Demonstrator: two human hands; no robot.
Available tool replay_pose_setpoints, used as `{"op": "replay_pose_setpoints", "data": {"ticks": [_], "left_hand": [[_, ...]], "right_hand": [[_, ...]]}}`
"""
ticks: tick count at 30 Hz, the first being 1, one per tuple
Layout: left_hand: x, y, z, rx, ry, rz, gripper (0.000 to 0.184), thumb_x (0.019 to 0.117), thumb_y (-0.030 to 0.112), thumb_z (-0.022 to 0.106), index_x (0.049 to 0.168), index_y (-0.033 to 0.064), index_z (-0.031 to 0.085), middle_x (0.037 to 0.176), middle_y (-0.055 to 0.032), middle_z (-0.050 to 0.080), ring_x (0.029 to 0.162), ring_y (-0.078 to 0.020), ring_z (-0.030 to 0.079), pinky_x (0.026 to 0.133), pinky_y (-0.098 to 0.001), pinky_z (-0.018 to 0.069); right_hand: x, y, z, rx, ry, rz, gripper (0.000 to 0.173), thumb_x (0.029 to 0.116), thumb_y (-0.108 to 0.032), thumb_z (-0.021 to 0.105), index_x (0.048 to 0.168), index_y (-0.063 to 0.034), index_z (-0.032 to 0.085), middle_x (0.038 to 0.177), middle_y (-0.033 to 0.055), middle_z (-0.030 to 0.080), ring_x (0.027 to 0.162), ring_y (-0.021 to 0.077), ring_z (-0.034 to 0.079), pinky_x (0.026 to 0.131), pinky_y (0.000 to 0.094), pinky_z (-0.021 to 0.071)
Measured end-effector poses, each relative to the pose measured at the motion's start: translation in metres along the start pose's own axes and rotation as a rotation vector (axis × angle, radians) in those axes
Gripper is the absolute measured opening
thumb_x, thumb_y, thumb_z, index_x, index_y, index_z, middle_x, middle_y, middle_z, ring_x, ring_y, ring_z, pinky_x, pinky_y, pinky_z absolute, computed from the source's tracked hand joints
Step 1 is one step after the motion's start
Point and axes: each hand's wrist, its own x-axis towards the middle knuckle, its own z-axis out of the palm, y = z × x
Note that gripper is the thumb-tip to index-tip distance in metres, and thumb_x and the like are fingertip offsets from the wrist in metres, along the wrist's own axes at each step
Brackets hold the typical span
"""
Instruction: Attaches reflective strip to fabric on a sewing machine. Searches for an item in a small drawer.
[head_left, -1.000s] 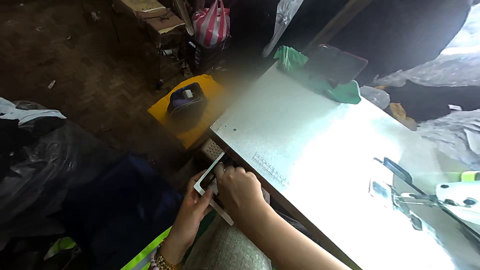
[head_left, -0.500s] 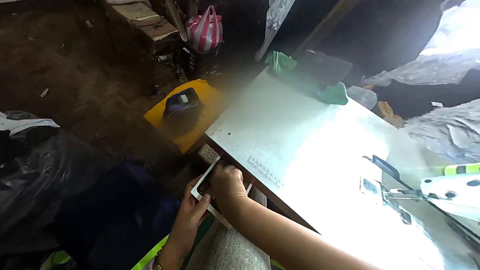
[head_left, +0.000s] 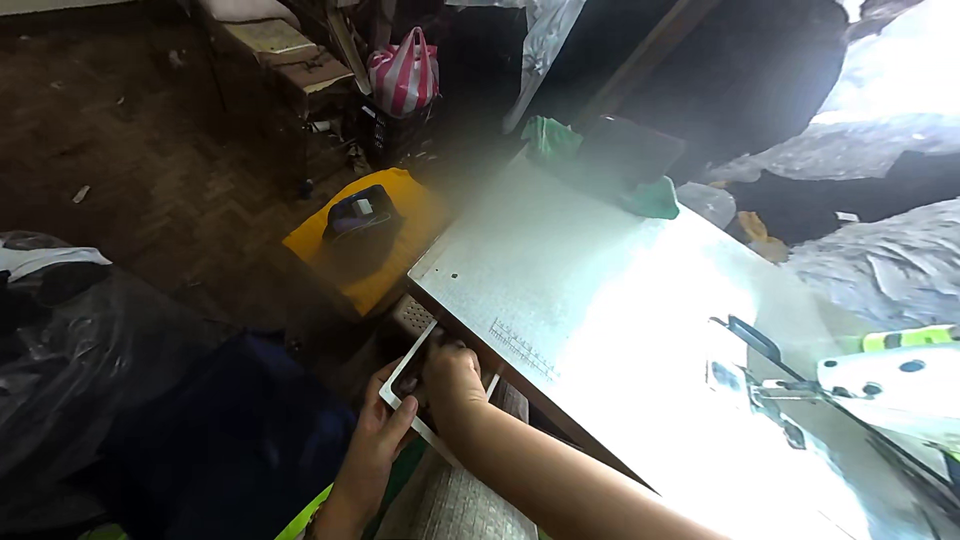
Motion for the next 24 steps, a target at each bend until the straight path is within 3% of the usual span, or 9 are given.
{"op": "replay_pose_setpoints", "data": {"ticks": [2,5,9,11,13,17,18,21,24], "left_hand": [[0.0,0.001,0.002,0.014,0.014,-0.007,0.065,0.0956,0.02,0.063,0.152,0.0062,0.032,0.13,-0.0132,0.062,0.109,-0.0228,0.069,0.086,-0.038,0.0625],[0.0,0.002,0.003,0.0,0.008,0.011,0.059,0.0983,0.014,0.058,0.15,0.005,0.033,0.128,-0.0143,0.062,0.107,-0.0232,0.07,0.084,-0.0382,0.0631],[0.0,0.003,0.004,0.013,0.013,-0.002,0.059,0.0987,0.016,0.06,0.15,0.0062,0.034,0.129,-0.0132,0.063,0.107,-0.0231,0.07,0.086,-0.0389,0.0626],[0.0,0.002,0.004,0.017,0.025,0.009,0.061,0.0974,0.019,0.063,0.15,0.0054,0.035,0.128,-0.0126,0.064,0.107,-0.0227,0.07,0.086,-0.0398,0.0625],[0.0,0.0,0.002,0.016,0.021,0.012,0.065,0.0962,0.023,0.066,0.15,0.0054,0.034,0.13,-0.0129,0.063,0.109,-0.0232,0.069,0.088,-0.0405,0.0622],[0.0,-0.001,0.001,0.012,0.014,0.0,0.066,0.0959,0.023,0.064,0.151,0.0062,0.032,0.13,-0.0136,0.062,0.109,-0.0249,0.069,0.088,-0.0411,0.0619],[0.0,0.0,0.002,0.005,0.013,0.0,0.065,0.0963,0.022,0.064,0.151,0.0061,0.032,0.13,-0.0139,0.062,0.109,-0.0249,0.069,0.088,-0.0409,0.062],[-0.001,0.0,0.001,0.004,0.007,-0.003,0.067,0.095,0.025,0.067,0.15,0.0066,0.034,0.131,-0.013,0.062,0.111,-0.0246,0.069,0.089,-0.0407,0.0618],[0.0,-0.001,0.0,0.014,0.006,-0.002,0.07,0.0928,0.027,0.07,0.15,0.0069,0.035,0.132,-0.0123,0.062,0.112,-0.0243,0.068,0.088,-0.0401,0.0619]], "right_hand": [[-0.001,-0.001,-0.006,-0.019,-0.062,0.012,0.047,0.1037,0.002,0.041,0.149,0.0138,0.033,0.127,0.0287,0.059,0.116,0.0379,0.063,0.09,0.0446,0.0534],[-0.005,-0.003,-0.014,-0.091,-0.131,-0.029,0.03,0.1023,-0.001,0.046,0.126,0.0153,0.054,0.12,0.0275,0.063,0.111,0.0385,0.066,0.087,0.0481,0.0542],[-0.019,0.006,-0.01,-0.114,-0.058,-0.051,0.038,0.1036,0.002,0.04,0.14,0.0139,0.044,0.12,0.0297,0.062,0.105,0.0427,0.068,0.083,0.0521,0.0558],[-0.027,0.017,-0.002,-0.116,0.012,-0.083,0.043,0.1037,0.004,0.037,0.145,0.0126,0.04,0.129,0.0318,0.058,0.1,0.0437,0.069,0.081,0.0522,0.0566],[-0.034,0.028,0.01,-0.18,0.165,-0.137,0.049,0.1033,0.006,0.037,0.152,0.0066,0.039,0.143,0.0303,0.052,0.088,0.0398,0.071,0.071,0.0478,0.0581],[-0.034,0.047,0.02,-0.213,0.372,-0.217,0.05,0.1007,0.004,0.048,0.15,-0.0001,0.048,0.126,0.0235,0.066,0.078,0.0354,0.073,0.062,0.0449,0.0583],[-0.037,0.051,0.022,-0.193,0.392,-0.235,0.047,0.0992,0.004,0.05,0.146,-0.0001,0.052,0.122,0.0225,0.067,0.078,0.0354,0.073,0.062,0.0451,0.0585],[-0.049,0.062,0.039,-0.095,0.571,-0.317,0.024,0.0874,0.007,0.065,0.107,-0.0043,0.07,0.098,0.0156,0.07,0.065,0.0303,0.071,0.05,0.0427,0.0572],[-0.056,0.073,0.049,-0.068,0.664,-0.354,0.008,0.0892,-0.009,0.071,0.098,-0.0083,0.07,0.091,0.0109,0.068,0.057,0.024,0.068,0.044,0.0375,0.0551]]}}
